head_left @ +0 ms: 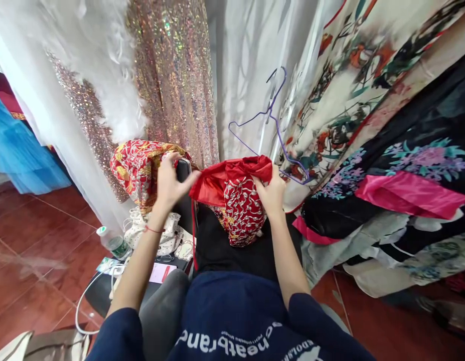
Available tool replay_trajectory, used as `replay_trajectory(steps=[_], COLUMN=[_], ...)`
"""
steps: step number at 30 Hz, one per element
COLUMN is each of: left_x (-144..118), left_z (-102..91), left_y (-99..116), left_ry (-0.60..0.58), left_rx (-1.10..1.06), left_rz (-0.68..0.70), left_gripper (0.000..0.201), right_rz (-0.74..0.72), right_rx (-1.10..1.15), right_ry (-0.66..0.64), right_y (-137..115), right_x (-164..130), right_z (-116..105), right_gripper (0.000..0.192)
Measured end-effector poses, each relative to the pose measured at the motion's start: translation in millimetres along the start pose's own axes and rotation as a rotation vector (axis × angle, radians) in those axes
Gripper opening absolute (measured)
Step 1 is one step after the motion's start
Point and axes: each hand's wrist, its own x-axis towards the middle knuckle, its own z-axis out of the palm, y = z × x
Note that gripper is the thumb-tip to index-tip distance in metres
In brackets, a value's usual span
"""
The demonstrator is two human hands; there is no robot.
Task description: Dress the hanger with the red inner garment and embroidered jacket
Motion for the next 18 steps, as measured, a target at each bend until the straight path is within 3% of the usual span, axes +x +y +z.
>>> replay_trajectory(steps=[1, 3, 5, 7, 12, 15, 18], left_x=[1, -1, -1, 1, 22, 38, 50], left_z=[10.6, 29.1, 44.8, 59.7, 104.5, 134.7, 161.0], left_y=[23, 58, 76, 82, 76, 69, 63], left_ry=[-0.040, -0.194, -0.385, -0.494, -0.374, -0.293, -0.247], left_rx=[0.061, 0.161, 0.217, 0.227, 0.120, 0.011, -0.093], left_rz=[0.056, 0.040, -0.047, -0.100, -0.159, -0.293, -0.390], left_gripper=[0.068, 0.051, 0.030, 0.027, 0.025, 0.022, 0.018], right_rz=[-0.010, -0.049, -0.156, -0.333, -0.726, -0.970, -1.142], right_rx=[0.020, 0.045, 0.008, -0.111, -0.445, -0.493, -0.476], right_ry=[0.008, 0.030, 0.036, -0.014, -0.191, -0.291, -0.488], right_y=[3, 9, 16, 24, 51, 66, 80], right_x=[-2, -6, -10, -14, -29, -40, -51], right_z=[-4, -16, -32, -46, -70, -81, -89], right_gripper=[0.048, 0.052, 0.060, 0.058, 0.026, 0.020, 0.022])
